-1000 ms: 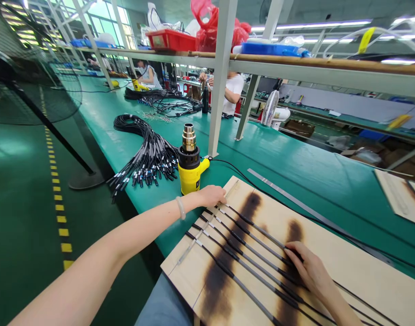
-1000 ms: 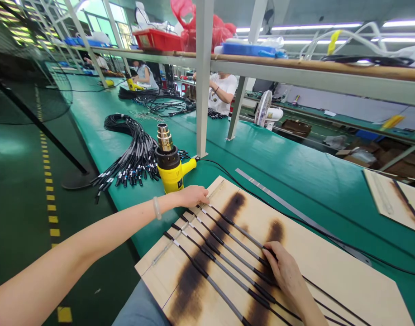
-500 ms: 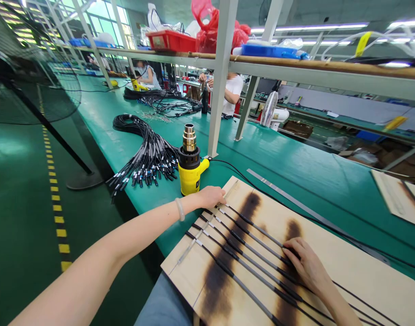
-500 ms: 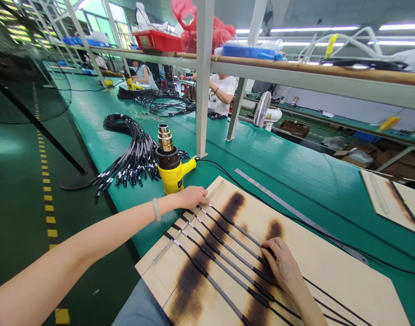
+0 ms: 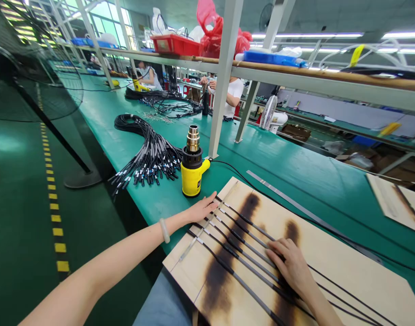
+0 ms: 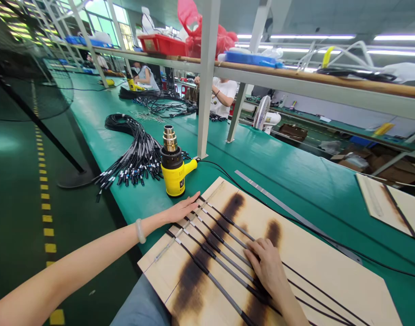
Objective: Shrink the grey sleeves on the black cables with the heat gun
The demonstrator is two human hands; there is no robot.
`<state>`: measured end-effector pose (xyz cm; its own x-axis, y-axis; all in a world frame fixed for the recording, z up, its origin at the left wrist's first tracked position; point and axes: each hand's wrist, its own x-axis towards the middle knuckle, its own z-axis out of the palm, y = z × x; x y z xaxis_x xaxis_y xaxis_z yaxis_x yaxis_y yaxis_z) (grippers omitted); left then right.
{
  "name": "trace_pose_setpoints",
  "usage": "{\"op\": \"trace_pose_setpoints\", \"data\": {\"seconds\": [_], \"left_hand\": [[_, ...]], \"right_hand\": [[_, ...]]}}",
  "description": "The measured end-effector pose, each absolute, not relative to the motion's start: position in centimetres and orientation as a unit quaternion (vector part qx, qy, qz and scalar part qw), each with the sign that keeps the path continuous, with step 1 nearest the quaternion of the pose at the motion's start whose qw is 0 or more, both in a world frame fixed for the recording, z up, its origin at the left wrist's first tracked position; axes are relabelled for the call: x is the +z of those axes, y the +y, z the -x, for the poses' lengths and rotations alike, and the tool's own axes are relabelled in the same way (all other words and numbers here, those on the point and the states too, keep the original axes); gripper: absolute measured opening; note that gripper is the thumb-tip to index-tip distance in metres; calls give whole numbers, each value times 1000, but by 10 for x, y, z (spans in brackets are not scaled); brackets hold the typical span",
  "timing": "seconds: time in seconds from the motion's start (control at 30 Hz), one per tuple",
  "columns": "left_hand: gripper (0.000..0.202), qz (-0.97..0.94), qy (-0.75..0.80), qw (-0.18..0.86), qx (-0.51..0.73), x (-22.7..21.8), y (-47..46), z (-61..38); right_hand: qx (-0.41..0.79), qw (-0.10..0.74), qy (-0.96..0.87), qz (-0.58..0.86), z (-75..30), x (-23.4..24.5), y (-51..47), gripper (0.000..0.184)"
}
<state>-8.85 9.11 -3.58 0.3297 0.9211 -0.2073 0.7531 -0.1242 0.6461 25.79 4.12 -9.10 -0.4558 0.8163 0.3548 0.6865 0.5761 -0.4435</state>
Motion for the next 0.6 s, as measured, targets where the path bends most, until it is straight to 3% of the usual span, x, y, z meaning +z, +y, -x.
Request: {"op": "trace_pose_setpoints", "data": {"seconds": [0.37,0.6], "left_hand": [[74,-715,559,389,156,-42,96,91],[78,-711,551,405,164,-46,95,90]], "right_hand": [[114,253,-856,435,-257,-92,42,23],[98,293,-851,425,-237,-87,34,17]]}}
